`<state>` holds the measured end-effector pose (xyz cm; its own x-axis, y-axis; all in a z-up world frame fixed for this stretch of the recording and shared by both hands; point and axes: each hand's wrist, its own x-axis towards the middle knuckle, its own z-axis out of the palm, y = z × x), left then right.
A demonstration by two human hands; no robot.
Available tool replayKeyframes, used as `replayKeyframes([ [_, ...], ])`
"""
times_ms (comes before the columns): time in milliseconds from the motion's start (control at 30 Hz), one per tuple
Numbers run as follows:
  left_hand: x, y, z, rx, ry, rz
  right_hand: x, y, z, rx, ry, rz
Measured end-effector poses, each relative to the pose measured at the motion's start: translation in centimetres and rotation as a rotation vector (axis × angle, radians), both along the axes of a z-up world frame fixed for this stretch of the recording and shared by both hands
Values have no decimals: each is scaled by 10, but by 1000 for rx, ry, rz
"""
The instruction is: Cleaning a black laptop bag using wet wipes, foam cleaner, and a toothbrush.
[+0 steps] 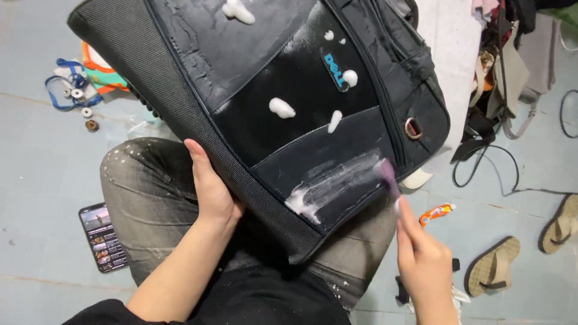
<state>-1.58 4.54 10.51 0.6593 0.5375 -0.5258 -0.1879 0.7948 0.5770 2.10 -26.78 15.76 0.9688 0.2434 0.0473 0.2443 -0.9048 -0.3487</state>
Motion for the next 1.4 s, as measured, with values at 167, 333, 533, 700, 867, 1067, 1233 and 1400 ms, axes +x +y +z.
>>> replayKeyframes([
  [167,-2,1,3,7,46,-16,-48,17,-9,-220,98,345],
  [333,-4,2,-3,-10,-27,21,-23,31,10,-241,-33,214],
  [533,-8,6,-8,37,-65,27,-20,9,27,-118,321,327],
  [700,-9,6,-10,73,-118,9,-33,57,26,-108,210,423],
  [867,-9,4,-6,40,-99,28,-21,114,45,-187,-28,553],
  [1067,-6,9,0,39,-68,5,-16,42,36,-299,243,570],
  [1233,-7,6,2,32,-32,-19,-3,29,26,-225,141,266],
  [1400,-4,6,10,0,41,3,-23,58,23,-123,204,563],
])
